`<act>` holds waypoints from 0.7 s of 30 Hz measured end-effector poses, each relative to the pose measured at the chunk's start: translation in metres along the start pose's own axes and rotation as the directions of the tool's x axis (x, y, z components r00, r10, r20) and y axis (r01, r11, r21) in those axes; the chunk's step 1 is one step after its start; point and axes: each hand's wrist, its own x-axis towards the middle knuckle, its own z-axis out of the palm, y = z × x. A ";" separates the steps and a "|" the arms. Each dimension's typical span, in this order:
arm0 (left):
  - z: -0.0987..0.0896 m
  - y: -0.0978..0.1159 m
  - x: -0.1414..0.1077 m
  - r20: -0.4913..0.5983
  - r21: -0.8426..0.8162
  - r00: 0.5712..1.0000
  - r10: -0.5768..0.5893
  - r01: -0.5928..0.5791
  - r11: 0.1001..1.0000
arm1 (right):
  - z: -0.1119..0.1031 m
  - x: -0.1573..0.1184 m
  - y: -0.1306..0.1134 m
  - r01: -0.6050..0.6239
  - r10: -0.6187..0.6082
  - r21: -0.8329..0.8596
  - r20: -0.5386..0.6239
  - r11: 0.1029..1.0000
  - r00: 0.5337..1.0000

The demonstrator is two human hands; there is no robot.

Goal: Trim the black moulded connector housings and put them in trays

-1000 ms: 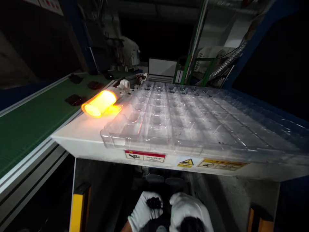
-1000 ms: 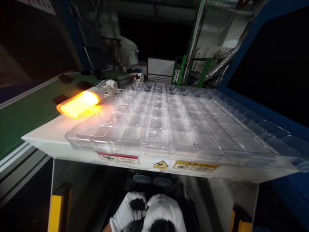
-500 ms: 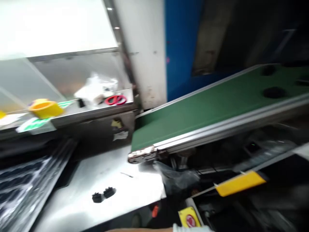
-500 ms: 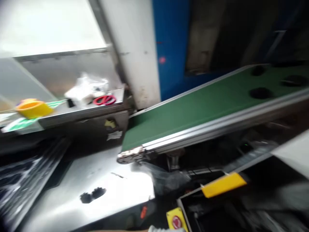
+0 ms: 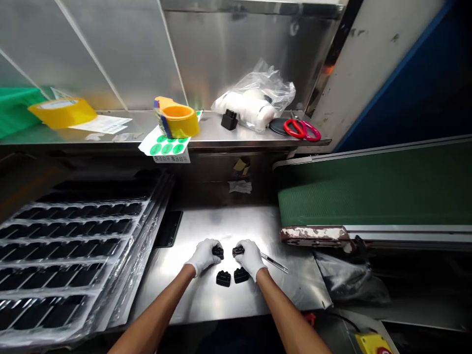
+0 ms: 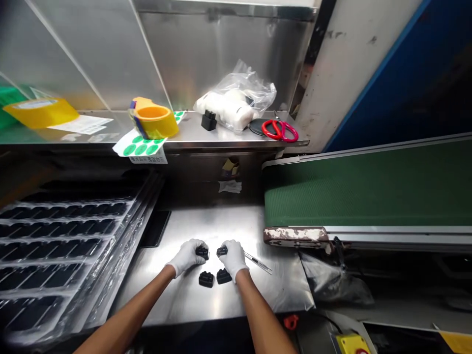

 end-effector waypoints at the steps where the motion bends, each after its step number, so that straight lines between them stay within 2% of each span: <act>1: 0.000 -0.009 -0.001 -0.017 -0.001 1.000 0.003 -0.003 1.000 | 0.004 0.003 0.000 -0.007 0.007 -0.017 0.004 1.000 1.000; 3: 0.001 -0.025 -0.013 -0.082 -0.026 0.996 0.017 -0.019 0.999 | 0.003 -0.007 0.006 -0.016 0.015 -0.024 -0.021 1.000 1.000; 5: 0.005 -0.039 -0.032 -0.149 -0.065 0.989 0.014 -0.024 0.998 | -0.002 -0.033 0.014 -0.027 0.027 -0.001 -0.067 1.000 0.997; 7: 0.014 -0.048 -0.052 -0.169 -0.112 0.985 0.024 -0.044 0.993 | -0.006 -0.063 0.018 -0.038 0.041 0.033 -0.086 0.999 0.995; 10: 0.039 -0.052 -0.066 -0.125 -0.176 0.986 0.106 -0.127 0.976 | 0.003 -0.091 0.018 -0.021 0.025 0.074 -0.055 0.997 0.998; 14: 0.076 -0.045 -0.069 -0.052 -0.259 0.985 0.164 -0.172 0.950 | 0.012 -0.087 0.022 -0.051 0.059 0.152 -0.045 0.987 0.997; 17: 0.094 -0.039 -0.091 0.040 -0.346 0.986 0.159 -0.136 0.928 | -0.008 -0.098 0.034 -0.090 0.096 0.308 -0.002 0.947 0.995; 19: 0.106 -0.032 -0.115 0.102 -0.406 0.987 0.127 -0.075 0.911 | -0.034 -0.126 0.048 -0.127 0.131 0.451 0.022 0.883 0.991; 21: 0.123 -0.017 -0.135 0.153 -0.470 0.983 0.102 -0.018 0.883 | -0.065 -0.169 0.066 -0.162 0.186 0.578 0.018 0.800 0.982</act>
